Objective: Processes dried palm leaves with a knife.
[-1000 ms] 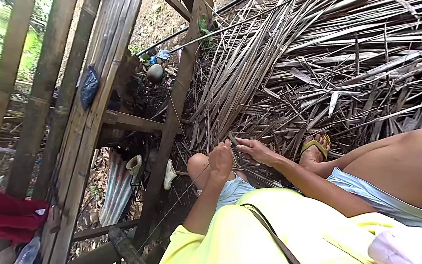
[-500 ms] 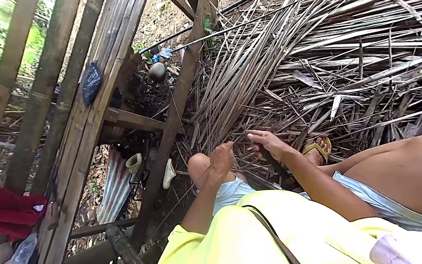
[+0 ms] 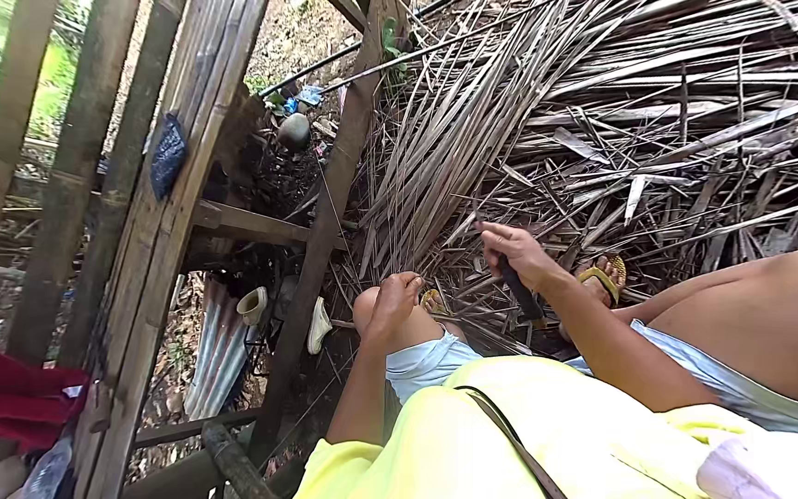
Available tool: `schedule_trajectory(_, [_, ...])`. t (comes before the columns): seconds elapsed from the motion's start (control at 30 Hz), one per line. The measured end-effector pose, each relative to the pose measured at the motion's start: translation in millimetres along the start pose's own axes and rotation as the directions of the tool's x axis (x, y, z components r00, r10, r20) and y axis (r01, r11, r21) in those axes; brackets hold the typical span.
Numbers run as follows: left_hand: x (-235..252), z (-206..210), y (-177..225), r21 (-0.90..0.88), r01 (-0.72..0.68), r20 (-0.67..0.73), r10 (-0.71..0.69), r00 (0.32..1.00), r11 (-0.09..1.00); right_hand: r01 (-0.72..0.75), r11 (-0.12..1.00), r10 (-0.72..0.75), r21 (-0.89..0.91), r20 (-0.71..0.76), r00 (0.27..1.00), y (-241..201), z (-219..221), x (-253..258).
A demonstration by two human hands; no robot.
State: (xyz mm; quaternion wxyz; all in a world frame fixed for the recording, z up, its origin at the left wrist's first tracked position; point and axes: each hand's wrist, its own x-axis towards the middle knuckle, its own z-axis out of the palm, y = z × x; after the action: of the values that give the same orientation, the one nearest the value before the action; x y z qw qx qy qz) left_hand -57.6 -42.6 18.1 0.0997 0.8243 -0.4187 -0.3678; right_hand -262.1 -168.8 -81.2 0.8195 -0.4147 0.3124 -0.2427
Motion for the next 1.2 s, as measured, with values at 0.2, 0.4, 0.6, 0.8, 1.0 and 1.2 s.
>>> schedule_trajectory(0.2, [8,16,14,0.023,-0.027,-0.080,0.029,0.996,0.999,-0.050,0.960,0.106,-0.274,0.197,0.975,28,37,0])
schedule_trajectory(0.4, [-11,17,20,0.021,-0.090,-0.122,0.091,0.988,0.996,-0.035,0.977,0.032,-0.212,-0.020,0.999,33,8,12])
schedule_trajectory(0.6, [-11,6,7,-0.018,-0.015,-0.046,0.015,0.999,1.000,-0.069,0.994,0.034,-0.088,-0.346,0.938,20,-27,15])
schedule_trajectory(0.8, [14,25,14,-0.278,0.023,0.027,-0.017,0.999,0.960,-0.065,0.980,0.086,-0.188,0.105,0.991,29,31,6])
schedule_trajectory(1.0, [2,10,7,-0.504,0.087,0.174,0.003,0.985,0.859,-0.061,0.998,0.059,-0.017,-0.098,0.993,25,-9,16])
schedule_trajectory(1.2, [-5,4,6,-0.498,0.077,0.198,0.027,0.980,0.864,-0.036,0.998,0.048,0.053,-0.247,0.968,25,-14,21])
